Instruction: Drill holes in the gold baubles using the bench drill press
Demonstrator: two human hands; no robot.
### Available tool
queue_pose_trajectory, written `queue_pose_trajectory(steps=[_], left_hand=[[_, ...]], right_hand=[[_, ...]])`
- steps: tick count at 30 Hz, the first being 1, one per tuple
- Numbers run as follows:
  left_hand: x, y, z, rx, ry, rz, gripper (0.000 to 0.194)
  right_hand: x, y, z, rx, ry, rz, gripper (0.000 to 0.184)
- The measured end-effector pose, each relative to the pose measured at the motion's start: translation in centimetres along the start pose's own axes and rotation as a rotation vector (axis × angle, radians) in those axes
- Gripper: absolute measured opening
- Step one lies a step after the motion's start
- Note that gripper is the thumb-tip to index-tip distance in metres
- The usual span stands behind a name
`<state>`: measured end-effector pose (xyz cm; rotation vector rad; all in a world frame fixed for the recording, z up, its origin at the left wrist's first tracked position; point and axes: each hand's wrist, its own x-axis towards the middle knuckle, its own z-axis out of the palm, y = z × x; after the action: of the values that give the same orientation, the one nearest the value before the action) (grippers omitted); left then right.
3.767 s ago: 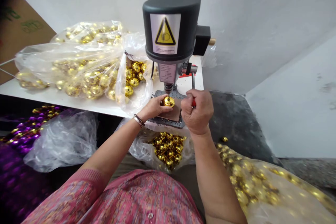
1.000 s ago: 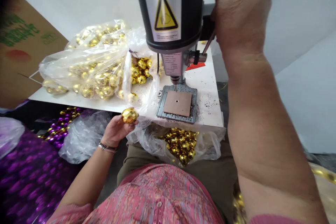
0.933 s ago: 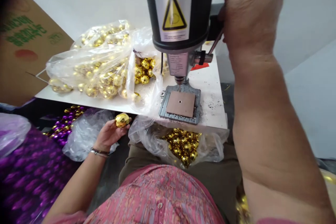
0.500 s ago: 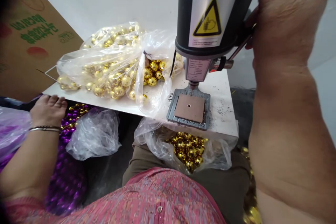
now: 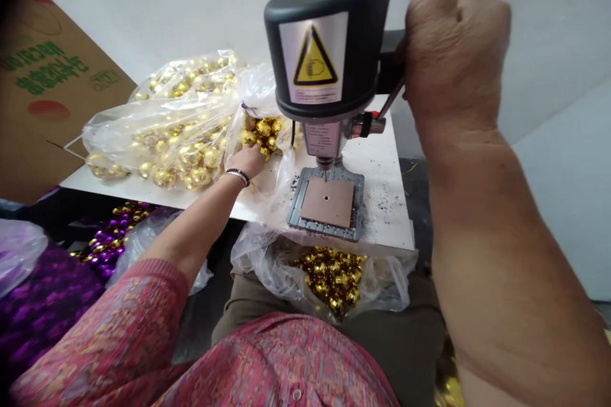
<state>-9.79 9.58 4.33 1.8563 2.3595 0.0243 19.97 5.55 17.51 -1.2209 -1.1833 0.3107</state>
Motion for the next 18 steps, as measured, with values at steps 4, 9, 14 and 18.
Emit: queue_pose_trajectory(steps=[4,9,14,18], left_hand=[[1.2,-0.6,0.9,0.025,-0.018,-0.046,0.059],[0.7,-2.0,1.1,-0.091,-0.011,0.01,0.058],[0.2,-2.4,1.3,-0.123,-0.014,0.181,0.083],[0.3,-1.7,2.1,-0.164,-0.064,0.298,0.075]], right_hand=[[-0.1,-0.4,0.2,0.0,0.044,0.043,0.037],[0.0,-0.1,0.3,0.039,0.03,0.019,0.043],[-0.1,-0.2,0.1,0.019,0.038,0.039,0.043],[0.1,-0.3,0.2,0.026,0.049,0.066,0.044]])
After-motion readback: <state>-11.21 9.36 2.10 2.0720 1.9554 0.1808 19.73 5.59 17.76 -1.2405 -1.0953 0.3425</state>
